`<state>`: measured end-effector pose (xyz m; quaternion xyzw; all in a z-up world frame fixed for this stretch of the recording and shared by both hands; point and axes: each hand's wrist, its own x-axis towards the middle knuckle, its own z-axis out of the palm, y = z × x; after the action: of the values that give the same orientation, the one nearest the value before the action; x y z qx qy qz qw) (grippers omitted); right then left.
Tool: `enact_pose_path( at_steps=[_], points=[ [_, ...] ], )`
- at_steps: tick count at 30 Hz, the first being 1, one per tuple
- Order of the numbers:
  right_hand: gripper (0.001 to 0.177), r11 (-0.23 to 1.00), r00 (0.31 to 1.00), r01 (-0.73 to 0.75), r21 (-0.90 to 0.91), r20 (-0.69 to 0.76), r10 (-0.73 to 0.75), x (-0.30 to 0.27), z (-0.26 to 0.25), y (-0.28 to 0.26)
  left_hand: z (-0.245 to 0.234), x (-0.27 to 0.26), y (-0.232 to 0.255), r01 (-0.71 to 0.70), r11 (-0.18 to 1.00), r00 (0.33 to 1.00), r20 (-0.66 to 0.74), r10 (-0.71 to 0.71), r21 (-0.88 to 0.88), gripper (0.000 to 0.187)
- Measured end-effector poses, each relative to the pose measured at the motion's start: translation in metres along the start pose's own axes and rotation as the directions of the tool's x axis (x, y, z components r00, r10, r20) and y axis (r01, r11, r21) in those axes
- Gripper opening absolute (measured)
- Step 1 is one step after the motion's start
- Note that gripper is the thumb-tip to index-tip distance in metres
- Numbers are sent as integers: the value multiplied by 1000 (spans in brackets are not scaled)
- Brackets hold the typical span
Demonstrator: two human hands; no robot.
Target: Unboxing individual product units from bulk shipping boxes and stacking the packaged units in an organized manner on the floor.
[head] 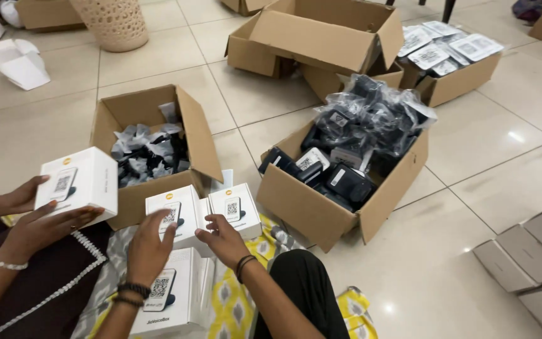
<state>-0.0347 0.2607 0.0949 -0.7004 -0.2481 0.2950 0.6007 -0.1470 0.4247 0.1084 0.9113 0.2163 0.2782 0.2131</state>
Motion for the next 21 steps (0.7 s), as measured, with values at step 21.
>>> enact_pose_path(
  at_steps=[21],
  points=[
    [99, 972, 925, -174, -157, 312, 216, -116, 15, -2, -23, -134, 13, 524, 852, 851, 56, -523, 0, 72]
  ],
)
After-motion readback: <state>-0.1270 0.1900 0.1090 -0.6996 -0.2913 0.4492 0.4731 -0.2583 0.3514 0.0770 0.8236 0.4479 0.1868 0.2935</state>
